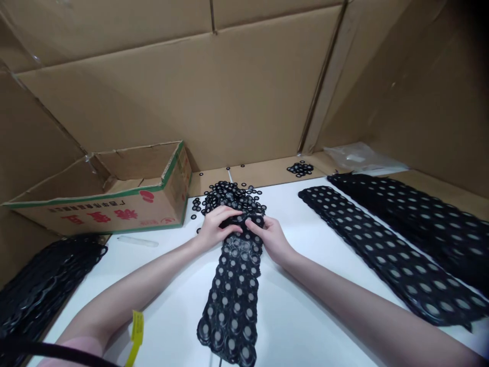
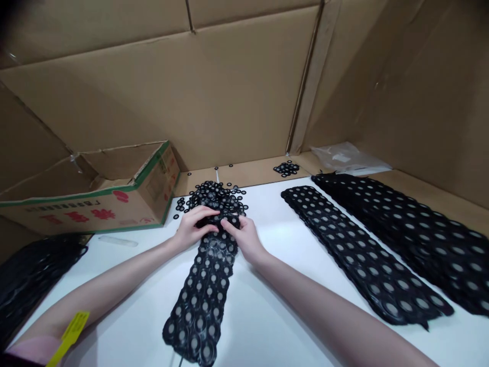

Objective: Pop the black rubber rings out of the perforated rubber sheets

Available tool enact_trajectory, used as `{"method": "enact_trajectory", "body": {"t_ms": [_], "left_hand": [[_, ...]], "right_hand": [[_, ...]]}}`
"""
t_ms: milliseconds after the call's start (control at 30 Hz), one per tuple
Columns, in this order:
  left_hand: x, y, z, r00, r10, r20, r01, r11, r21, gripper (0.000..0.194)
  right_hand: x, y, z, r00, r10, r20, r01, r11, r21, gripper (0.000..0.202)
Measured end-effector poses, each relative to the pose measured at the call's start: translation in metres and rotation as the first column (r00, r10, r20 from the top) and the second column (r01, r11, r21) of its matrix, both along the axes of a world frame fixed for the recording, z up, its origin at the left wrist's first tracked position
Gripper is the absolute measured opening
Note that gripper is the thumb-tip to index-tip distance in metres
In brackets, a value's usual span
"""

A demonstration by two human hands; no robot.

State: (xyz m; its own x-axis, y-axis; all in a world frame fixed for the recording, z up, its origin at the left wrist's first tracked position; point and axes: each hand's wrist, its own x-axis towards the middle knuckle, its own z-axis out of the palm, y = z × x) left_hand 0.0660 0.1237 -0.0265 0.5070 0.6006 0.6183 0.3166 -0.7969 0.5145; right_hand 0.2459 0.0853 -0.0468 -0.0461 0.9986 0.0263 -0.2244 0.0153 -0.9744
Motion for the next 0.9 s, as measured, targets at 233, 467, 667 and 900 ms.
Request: {"method": "enact_trajectory", "body": {"t_ms": [233,467,667,900], "left_hand": [[0.0018,0.0003,0.0029,0.996,0.077,0.036,-0.073,0.993,-0.091,0.021],[0.003,-0.0007,-0.0015,0.995,0.086,0.056,-0.08,0.992,-0.102,0.012],[0.0055,-0.0043,-0.0021,0.991,0.115,0.067,-0.11,0.992,-0.066,0.012],[0.0024,-0.0047,0.0046,0.995,0.032,0.096,-0.016,0.987,-0.161,0.007]], "right_hand": [[-0.0012,-0.0054,0.004,0.993,-0.051,0.108,0.048,0.999,0.023,0.035],[-0.001,-0.0057,0.0027,0.979,-0.032,0.203,0.01,0.994,0.111,0.03],[-0.0022,-0.0064,0.0076,0.979,-0.06,0.193,0.032,0.989,0.143,0.033],[0.0002,-0.0066,0.0067,0.966,-0.085,0.243,0.047,0.986,0.157,0.032]]}}
